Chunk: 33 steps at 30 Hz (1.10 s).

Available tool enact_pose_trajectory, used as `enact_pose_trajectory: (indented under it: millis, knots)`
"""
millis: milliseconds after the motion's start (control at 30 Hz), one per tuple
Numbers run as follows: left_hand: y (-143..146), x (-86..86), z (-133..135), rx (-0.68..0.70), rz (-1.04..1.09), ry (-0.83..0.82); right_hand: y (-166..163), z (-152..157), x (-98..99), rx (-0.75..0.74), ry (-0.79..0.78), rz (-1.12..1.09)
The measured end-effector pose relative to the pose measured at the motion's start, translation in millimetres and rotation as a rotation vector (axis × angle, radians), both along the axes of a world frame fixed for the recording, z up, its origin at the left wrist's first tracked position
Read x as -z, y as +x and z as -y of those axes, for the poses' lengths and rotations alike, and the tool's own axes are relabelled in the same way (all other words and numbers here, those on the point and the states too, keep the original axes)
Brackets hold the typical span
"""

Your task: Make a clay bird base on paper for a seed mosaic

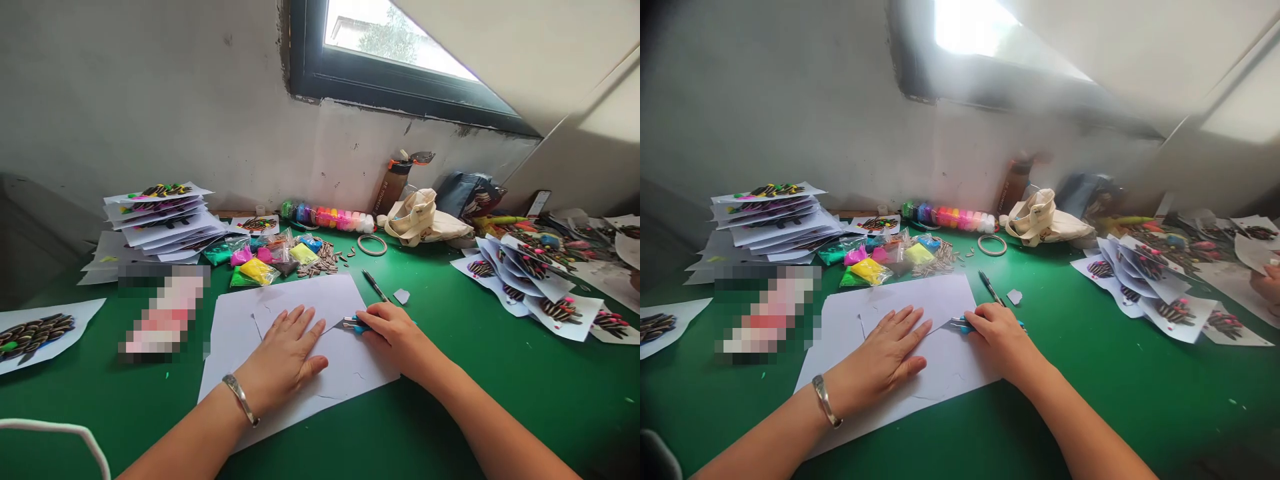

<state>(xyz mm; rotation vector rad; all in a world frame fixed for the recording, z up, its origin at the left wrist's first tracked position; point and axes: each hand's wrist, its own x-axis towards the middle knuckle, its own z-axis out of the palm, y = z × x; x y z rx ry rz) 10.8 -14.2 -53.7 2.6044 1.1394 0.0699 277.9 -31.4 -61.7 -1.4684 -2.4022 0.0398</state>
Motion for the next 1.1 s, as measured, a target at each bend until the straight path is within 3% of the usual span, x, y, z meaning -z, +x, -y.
enact_pose_trajectory:
  millis: [733,1100]
  knots:
    - [2.4,1.1,3.1,0.014,-0.03,0.051,-25.9,19.9,-8.0,0.038,-0.067,-0.016]
    - [6.4,-6.1,5.3,0.0,-0.075,-0.02,-43.0,27.1,-10.1,0.029,-0.079,-0.043]
